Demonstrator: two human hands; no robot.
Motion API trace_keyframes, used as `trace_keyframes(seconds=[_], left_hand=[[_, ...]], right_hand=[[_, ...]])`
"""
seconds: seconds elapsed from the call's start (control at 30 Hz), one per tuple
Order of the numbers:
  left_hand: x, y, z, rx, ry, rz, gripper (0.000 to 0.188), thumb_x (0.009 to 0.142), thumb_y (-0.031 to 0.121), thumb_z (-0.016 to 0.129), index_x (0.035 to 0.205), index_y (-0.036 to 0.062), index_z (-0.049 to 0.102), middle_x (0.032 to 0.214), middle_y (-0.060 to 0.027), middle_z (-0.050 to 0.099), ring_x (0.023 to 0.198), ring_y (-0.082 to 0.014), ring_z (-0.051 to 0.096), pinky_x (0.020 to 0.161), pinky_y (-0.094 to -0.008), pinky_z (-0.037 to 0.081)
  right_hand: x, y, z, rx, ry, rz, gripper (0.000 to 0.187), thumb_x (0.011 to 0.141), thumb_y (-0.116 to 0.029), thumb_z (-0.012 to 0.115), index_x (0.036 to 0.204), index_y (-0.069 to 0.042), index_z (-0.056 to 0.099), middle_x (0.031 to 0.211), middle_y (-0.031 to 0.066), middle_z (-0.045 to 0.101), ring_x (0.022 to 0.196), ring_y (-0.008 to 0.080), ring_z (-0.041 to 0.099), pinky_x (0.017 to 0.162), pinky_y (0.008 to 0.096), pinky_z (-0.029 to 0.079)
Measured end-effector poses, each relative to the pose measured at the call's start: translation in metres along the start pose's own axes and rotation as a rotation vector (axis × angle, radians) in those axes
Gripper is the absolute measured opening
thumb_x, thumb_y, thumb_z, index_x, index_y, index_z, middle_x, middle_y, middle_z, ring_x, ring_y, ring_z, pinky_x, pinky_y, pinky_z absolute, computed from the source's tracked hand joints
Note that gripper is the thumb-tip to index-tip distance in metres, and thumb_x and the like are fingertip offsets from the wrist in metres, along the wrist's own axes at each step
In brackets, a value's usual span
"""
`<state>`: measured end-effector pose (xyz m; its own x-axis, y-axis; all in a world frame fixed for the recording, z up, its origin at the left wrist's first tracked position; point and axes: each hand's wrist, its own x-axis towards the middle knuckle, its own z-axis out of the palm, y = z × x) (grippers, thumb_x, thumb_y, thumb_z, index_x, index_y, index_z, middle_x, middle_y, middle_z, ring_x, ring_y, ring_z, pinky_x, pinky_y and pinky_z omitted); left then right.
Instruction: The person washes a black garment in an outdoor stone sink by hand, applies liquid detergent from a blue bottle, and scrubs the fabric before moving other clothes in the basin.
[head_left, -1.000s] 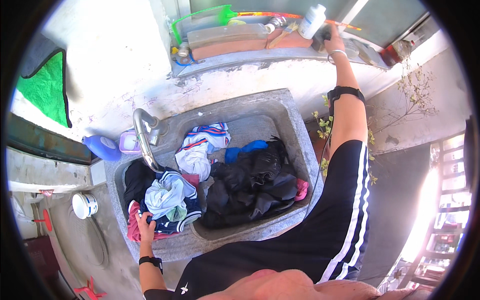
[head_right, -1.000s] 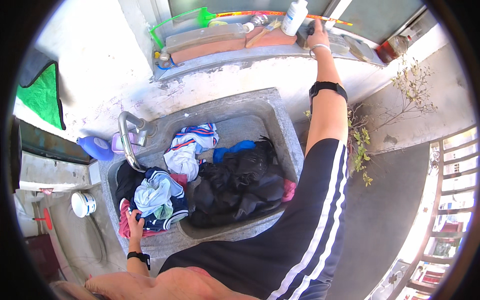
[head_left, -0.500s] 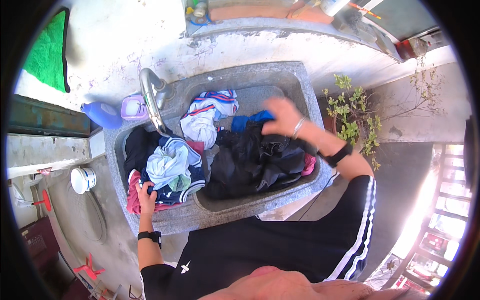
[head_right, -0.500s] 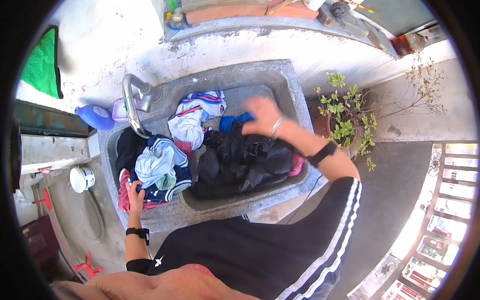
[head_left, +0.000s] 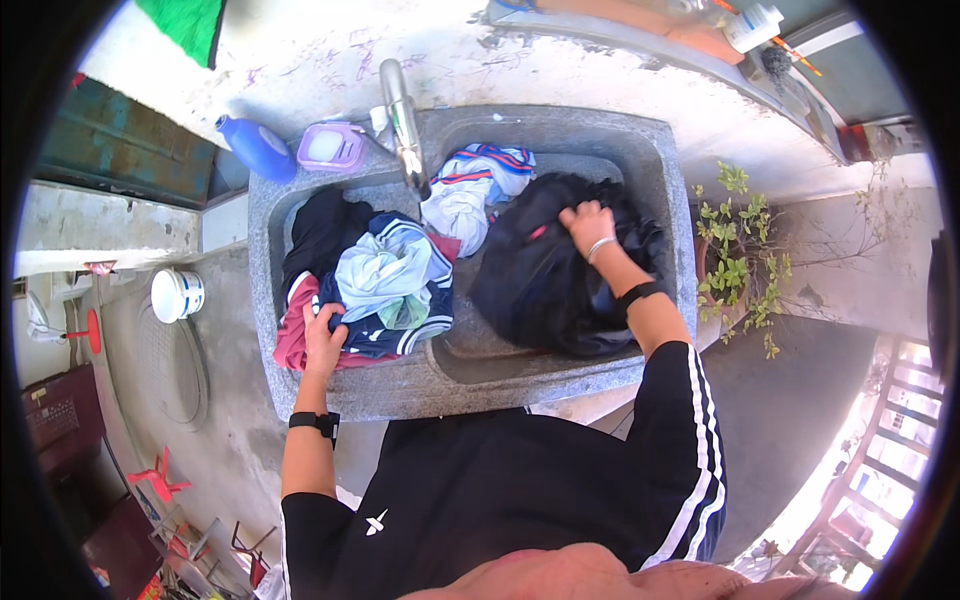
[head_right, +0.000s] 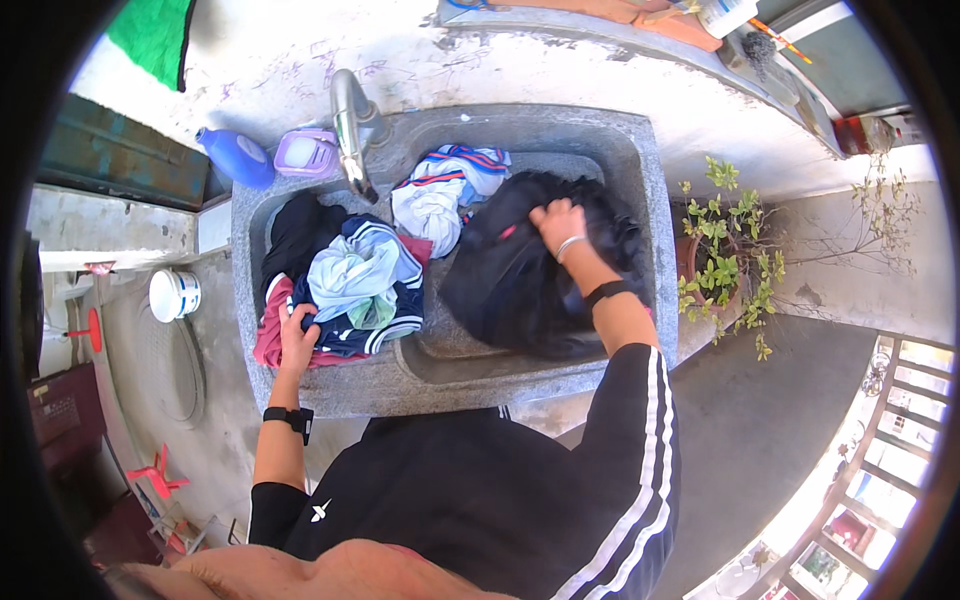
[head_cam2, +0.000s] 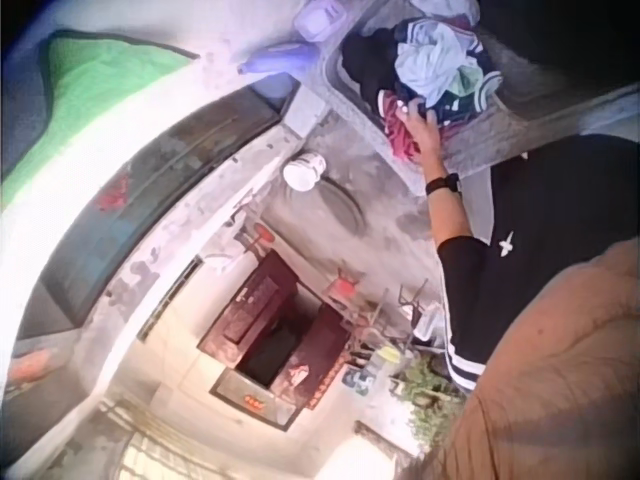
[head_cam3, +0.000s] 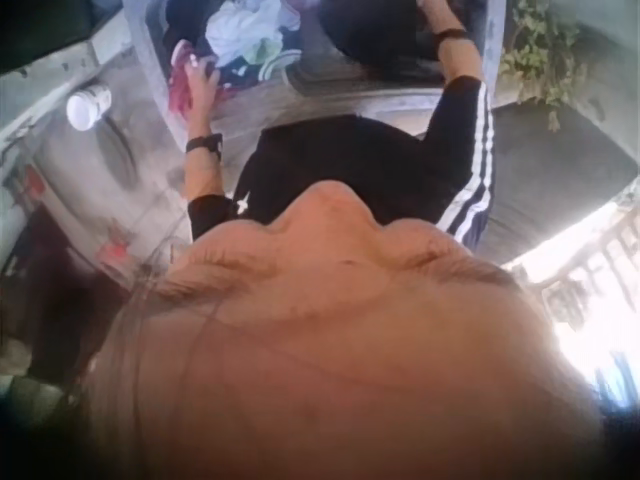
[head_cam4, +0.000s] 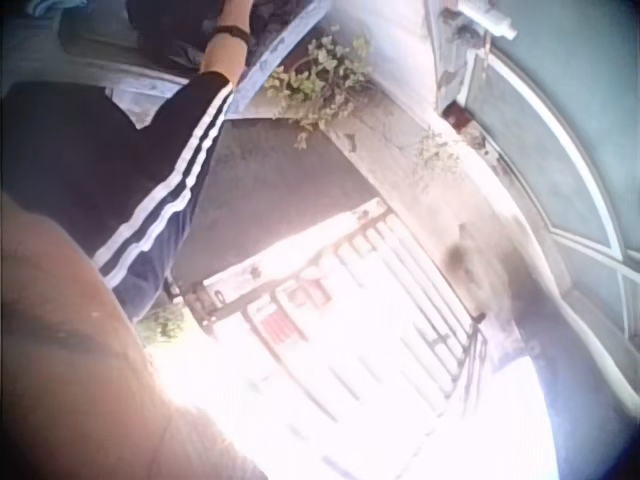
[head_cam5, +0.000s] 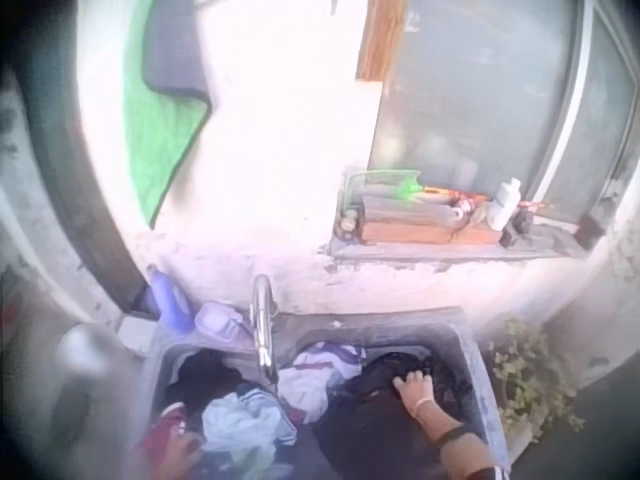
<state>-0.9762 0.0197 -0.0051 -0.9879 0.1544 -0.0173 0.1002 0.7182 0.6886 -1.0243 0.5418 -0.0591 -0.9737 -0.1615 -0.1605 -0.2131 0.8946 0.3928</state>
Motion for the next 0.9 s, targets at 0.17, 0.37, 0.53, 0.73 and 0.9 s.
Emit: trace_keyframes(seconds=[0.17, 0.37, 0.53, 0.73, 0.9], left_hand=[[0.002, 0.0, -0.002, -0.027, 0.009, 0.036, 0.027, 0.066, 0.004, 0.058, 0.092, 0.0117, 0.06, 0.099, -0.0176, 0.043, 0.09, -0.0357, 0.05, 0.08, -0.0371, 0.042], [0.001, -0.002, -0.003, -0.036, 0.008, 0.029, 0.028, 0.065, 0.003, 0.059, 0.091, 0.011, 0.06, 0.099, -0.0179, 0.043, 0.089, -0.0358, 0.051, 0.079, -0.0371, 0.043], [-0.001, -0.004, -0.005, -0.039, 0.01, 0.032, 0.028, 0.065, 0.003, 0.059, 0.091, 0.0109, 0.06, 0.099, -0.0186, 0.045, 0.088, -0.0361, 0.051, 0.078, -0.0376, 0.043], [-0.003, -0.011, -0.002, -0.035, 0.029, 0.038, 0.029, 0.065, 0.003, 0.059, 0.092, 0.0121, 0.06, 0.1, -0.0184, 0.046, 0.09, -0.0364, 0.051, 0.077, -0.0371, 0.043], [-0.001, -0.01, 0.0, -0.068, 0.026, 0.031, 0.028, 0.064, 0.003, 0.059, 0.091, 0.0107, 0.06, 0.102, -0.019, 0.047, 0.092, -0.036, 0.051, 0.079, -0.0365, 0.043]], right_hand=[[0.059, 0.057, -0.031, -0.131, -0.159, 0.517, 0.024, 0.089, -0.023, 0.043, 0.098, -0.02, 0.064, 0.1, 0.0054, 0.059, 0.099, 0.0245, 0.053, 0.082, 0.0433, 0.036], [0.114, -0.088, -0.092, 0.424, 0.29, -0.145, 0.019, 0.064, -0.019, 0.061, 0.079, -0.008, 0.064, 0.091, 0.0114, 0.06, 0.09, 0.0292, 0.057, 0.078, 0.0395, 0.047], [0.121, -0.179, -0.063, 0.254, -0.011, -0.229, 0.046, 0.069, -0.026, 0.065, 0.112, -0.01, 0.059, 0.116, 0.0117, 0.058, 0.118, 0.0273, 0.048, 0.102, 0.0524, 0.027], [0.107, -0.113, -0.067, 0.741, -0.271, -0.176, 0.034, 0.066, -0.029, 0.067, 0.092, -0.007, 0.065, 0.092, 0.0185, 0.065, 0.088, 0.0345, 0.062, 0.078, 0.0409, 0.049], [0.012, 0.031, -0.089, 1.464, -0.368, 0.343, 0.038, 0.07, -0.033, 0.076, 0.09, -0.001, 0.068, 0.08, 0.0064, 0.066, 0.071, 0.0124, 0.061, 0.065, 0.0274, 0.049]])
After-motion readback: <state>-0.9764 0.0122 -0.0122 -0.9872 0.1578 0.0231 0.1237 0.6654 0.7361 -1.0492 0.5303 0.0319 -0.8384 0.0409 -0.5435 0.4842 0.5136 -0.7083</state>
